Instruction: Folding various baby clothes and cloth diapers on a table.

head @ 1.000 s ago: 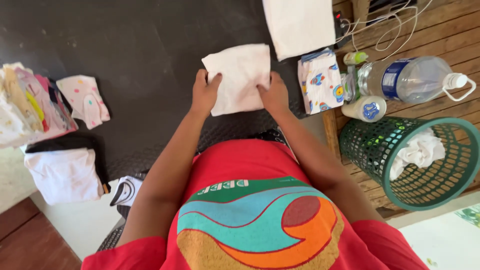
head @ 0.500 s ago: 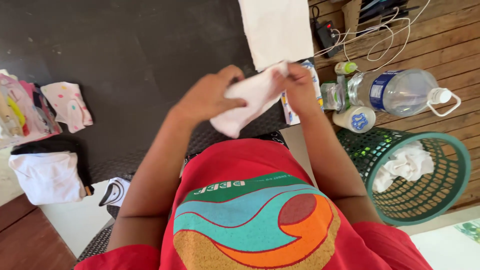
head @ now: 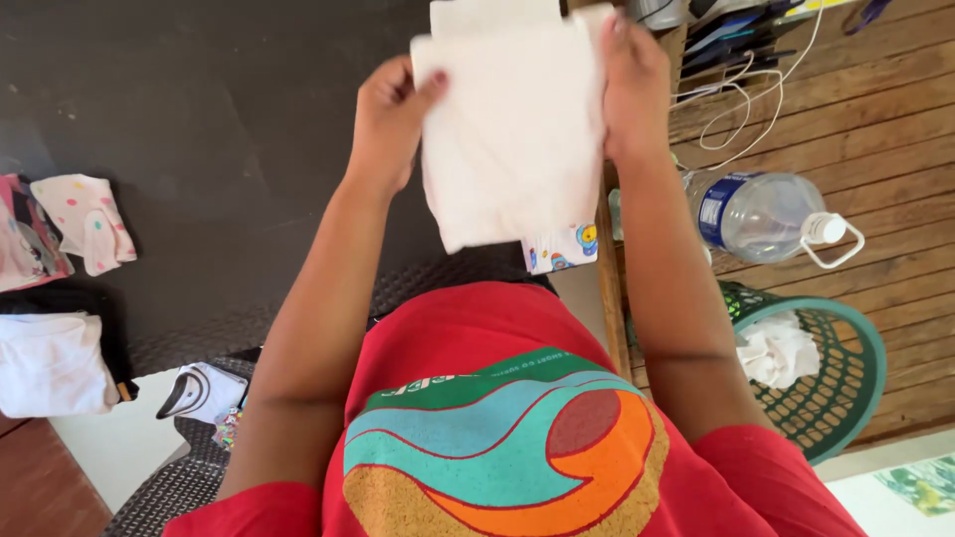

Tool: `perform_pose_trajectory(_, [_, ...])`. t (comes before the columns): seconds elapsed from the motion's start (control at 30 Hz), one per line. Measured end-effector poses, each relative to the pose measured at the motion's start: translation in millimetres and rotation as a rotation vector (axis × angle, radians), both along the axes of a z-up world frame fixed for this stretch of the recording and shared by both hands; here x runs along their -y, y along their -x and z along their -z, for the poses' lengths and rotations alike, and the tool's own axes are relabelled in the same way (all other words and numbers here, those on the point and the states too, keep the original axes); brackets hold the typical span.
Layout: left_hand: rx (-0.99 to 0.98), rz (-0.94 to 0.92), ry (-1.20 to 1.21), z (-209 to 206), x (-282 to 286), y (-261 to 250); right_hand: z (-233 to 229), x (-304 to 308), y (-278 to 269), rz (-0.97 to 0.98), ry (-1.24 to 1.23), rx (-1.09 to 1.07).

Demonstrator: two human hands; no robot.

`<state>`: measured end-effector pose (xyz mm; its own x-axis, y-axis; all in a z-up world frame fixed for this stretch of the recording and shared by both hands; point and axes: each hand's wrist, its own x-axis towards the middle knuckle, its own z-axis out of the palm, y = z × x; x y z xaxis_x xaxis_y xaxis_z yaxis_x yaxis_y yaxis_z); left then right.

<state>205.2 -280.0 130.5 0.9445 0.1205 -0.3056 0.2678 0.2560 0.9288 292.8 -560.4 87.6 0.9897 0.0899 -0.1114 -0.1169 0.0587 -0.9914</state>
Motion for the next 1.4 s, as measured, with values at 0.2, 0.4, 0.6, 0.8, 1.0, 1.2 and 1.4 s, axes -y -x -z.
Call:
perform_pose_trajectory(0.2, [-0.257,-0.086,0.027,185,-15,-8,92,-11,-11,-0.220,0.072,-0.150])
perform_pose_trajectory(0.4, [-0.062,-0.088,-0.527,72,27,-11,40,-15,3,-0.224,0.497,0.446])
perform_pose_trajectory(0.6, [-0.049,-0.125,-0.502,105,40,-15,35,-1,3,-0.227,0.527,0.227])
perform_pose_trajectory(0.8, [-0.334,-0.125,-0.664,73,50,-17,47,-11,12,-0.154,0.957,0.338])
perform_pose_trajectory(1.0, [0.288,0.291,-1.421,107,62,-27,73,-60,-5,-0.465,1.170,0.604])
perform_pose_trajectory(1.2, [-0.032,0.495,-1.397,130,61,-35,79,-69,-10,-0.562,1.189,0.479])
perform_pose_trajectory(1.4, [0.004,0.470,-1.494,105,65,-25,70,-59,-2,-0.513,1.113,0.511])
